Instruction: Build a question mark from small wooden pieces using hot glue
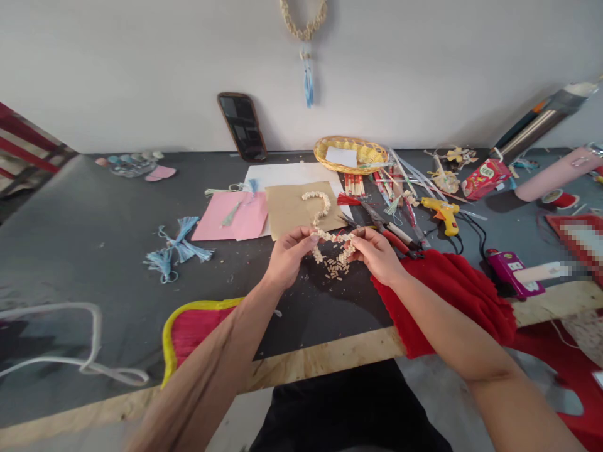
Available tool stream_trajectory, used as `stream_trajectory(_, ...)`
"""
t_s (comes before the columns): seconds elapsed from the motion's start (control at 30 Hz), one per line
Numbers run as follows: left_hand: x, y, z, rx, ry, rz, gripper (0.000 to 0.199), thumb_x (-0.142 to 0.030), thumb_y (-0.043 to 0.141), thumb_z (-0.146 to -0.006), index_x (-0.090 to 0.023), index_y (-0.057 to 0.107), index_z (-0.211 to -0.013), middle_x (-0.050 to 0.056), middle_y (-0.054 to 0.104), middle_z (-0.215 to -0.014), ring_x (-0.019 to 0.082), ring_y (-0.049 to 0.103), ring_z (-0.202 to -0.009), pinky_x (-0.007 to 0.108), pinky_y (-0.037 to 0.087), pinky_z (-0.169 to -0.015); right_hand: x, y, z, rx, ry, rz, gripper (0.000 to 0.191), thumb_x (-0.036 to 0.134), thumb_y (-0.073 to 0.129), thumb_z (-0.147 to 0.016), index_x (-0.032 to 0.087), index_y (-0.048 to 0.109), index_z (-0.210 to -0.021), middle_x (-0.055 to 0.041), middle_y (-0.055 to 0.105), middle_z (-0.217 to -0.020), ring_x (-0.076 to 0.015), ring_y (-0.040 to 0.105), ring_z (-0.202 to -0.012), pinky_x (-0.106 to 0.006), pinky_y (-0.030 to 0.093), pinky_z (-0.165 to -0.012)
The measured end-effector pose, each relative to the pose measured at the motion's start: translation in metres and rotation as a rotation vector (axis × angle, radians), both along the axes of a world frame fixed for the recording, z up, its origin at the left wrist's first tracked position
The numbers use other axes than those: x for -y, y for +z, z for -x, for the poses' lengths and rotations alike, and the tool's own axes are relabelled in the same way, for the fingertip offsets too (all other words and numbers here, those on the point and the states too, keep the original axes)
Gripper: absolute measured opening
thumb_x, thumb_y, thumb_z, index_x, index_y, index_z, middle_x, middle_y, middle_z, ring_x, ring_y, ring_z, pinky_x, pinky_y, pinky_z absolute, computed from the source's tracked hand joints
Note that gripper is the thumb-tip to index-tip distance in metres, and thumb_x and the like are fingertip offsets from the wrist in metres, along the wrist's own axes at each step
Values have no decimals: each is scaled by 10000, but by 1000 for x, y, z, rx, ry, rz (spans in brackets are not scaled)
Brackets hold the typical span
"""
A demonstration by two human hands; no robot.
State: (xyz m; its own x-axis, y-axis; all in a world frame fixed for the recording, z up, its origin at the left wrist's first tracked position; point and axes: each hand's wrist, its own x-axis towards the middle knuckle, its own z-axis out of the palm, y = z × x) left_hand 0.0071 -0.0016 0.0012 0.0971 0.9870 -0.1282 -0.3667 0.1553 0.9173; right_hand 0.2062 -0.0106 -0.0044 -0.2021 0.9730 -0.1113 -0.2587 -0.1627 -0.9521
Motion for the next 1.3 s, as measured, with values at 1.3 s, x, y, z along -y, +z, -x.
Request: stream_trajectory(1.3, 2, 3, 1, -49, -5, -10, 178, -294, 753, -657, -162, 723, -774, 18, 683, -680, 105, 522, -571, 218, 392, -553, 1, 1, 0, 17, -3, -18, 298, 475, 730, -783, 209, 611, -848, 30, 633, -780, -86, 582, -632, -246, 563, -628)
